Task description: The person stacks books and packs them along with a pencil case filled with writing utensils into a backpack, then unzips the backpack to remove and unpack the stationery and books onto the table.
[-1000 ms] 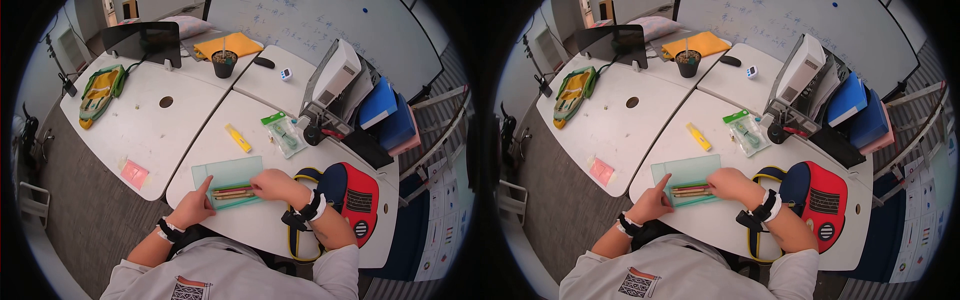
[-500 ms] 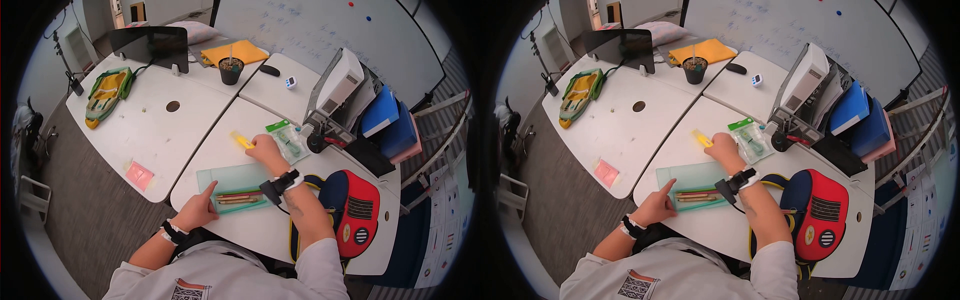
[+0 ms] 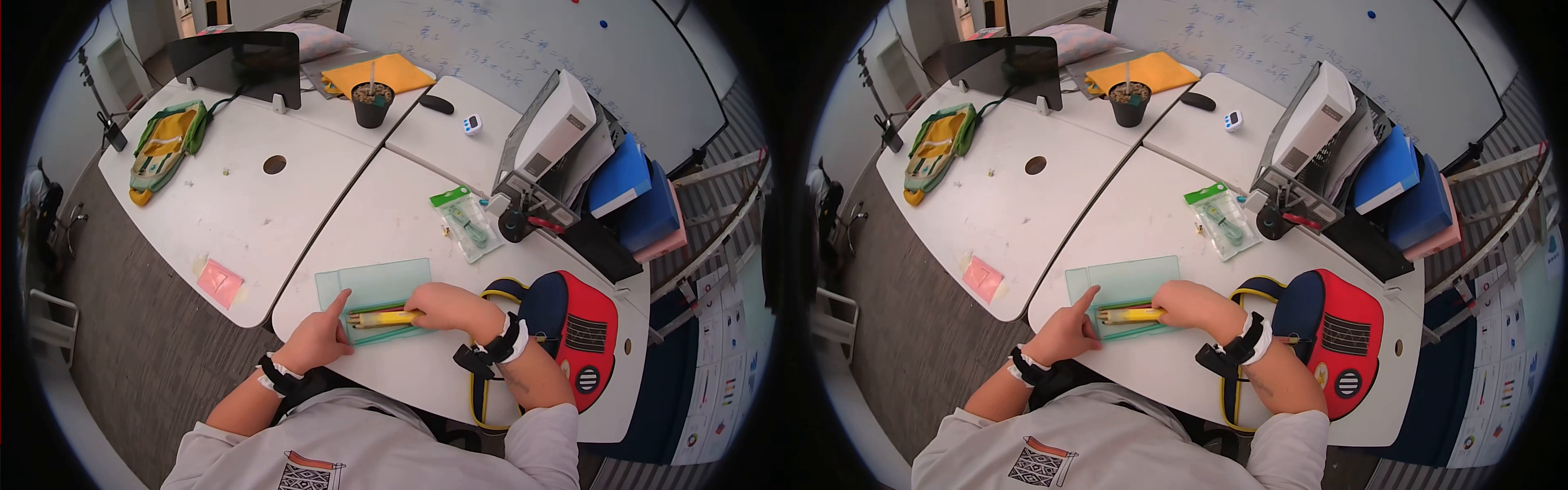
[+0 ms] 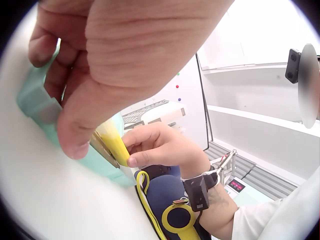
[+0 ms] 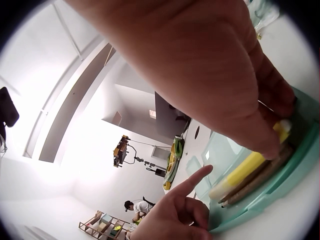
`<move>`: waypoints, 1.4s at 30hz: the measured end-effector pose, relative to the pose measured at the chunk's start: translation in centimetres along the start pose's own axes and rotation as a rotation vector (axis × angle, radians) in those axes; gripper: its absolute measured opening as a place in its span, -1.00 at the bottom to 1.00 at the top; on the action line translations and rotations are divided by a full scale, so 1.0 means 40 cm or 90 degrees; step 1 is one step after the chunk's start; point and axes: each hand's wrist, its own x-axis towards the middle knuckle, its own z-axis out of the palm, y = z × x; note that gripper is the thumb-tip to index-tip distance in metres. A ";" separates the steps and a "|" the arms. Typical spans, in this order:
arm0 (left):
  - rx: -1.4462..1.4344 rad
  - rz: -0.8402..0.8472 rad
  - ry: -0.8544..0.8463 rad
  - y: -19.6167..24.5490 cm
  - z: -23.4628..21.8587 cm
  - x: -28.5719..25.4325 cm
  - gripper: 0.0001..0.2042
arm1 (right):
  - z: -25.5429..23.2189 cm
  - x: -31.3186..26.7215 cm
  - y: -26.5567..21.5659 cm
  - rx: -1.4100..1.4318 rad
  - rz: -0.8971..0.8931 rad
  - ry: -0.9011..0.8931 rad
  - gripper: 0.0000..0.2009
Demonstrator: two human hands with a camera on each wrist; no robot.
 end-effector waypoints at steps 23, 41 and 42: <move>0.014 0.026 0.061 0.015 0.016 -0.026 -0.08 | 0.081 0.024 -0.031 -0.125 -0.128 0.311 -0.94; -0.568 0.171 0.250 -0.101 0.003 0.003 -0.41 | 0.055 0.034 0.331 0.348 0.165 0.739 -0.67; -0.567 0.172 0.249 -0.112 0.007 -0.001 -0.41 | 0.046 0.035 0.328 0.324 0.185 0.709 -0.64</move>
